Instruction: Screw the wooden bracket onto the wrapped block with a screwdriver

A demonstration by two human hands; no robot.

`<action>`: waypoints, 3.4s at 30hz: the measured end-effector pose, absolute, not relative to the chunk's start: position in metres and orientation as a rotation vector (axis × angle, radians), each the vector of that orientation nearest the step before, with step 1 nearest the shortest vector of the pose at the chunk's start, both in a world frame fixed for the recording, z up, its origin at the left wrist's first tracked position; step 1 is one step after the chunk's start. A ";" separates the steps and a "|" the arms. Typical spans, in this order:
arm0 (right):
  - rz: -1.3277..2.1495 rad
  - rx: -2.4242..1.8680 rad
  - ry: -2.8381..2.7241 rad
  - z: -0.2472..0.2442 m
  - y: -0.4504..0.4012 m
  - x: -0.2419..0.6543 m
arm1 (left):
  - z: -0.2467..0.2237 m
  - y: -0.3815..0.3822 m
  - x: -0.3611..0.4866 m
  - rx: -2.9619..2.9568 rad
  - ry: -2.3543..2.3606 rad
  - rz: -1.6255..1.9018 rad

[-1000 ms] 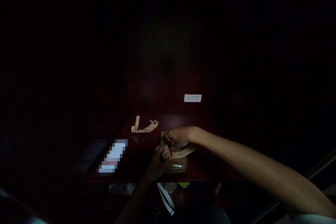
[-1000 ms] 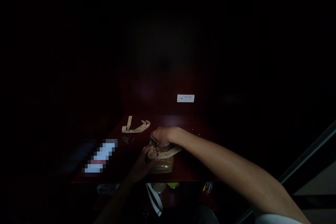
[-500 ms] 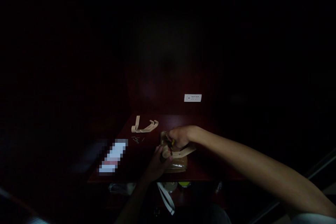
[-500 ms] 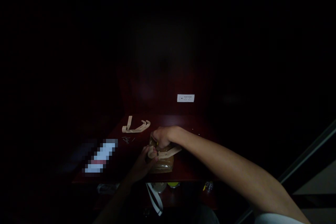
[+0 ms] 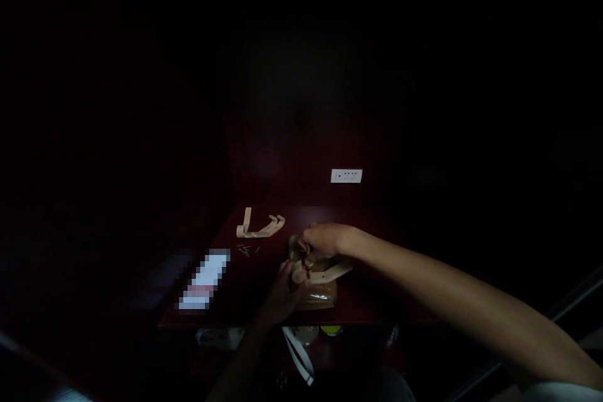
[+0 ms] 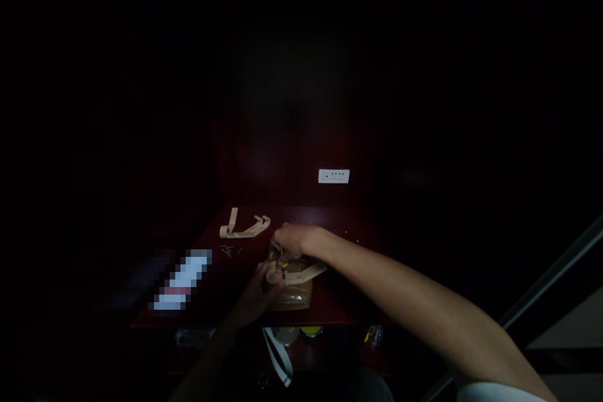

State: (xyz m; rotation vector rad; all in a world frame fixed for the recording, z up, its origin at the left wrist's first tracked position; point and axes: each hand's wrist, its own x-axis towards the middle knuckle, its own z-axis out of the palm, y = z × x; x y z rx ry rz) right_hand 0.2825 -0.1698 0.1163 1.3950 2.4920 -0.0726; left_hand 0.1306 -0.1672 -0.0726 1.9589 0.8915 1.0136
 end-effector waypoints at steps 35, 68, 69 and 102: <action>-0.227 1.392 2.413 0.115 -0.173 0.284 | -0.070 -0.168 0.130 1.941 0.876 1.017; -0.181 1.341 2.442 0.116 -0.172 0.280 | -0.073 -0.166 0.128 1.947 0.887 1.025; -0.189 1.337 2.455 0.114 -0.172 0.280 | -0.073 -0.166 0.128 1.948 0.882 1.026; -0.244 1.293 2.517 0.113 -0.170 0.287 | -0.074 -0.168 0.130 1.932 0.867 1.028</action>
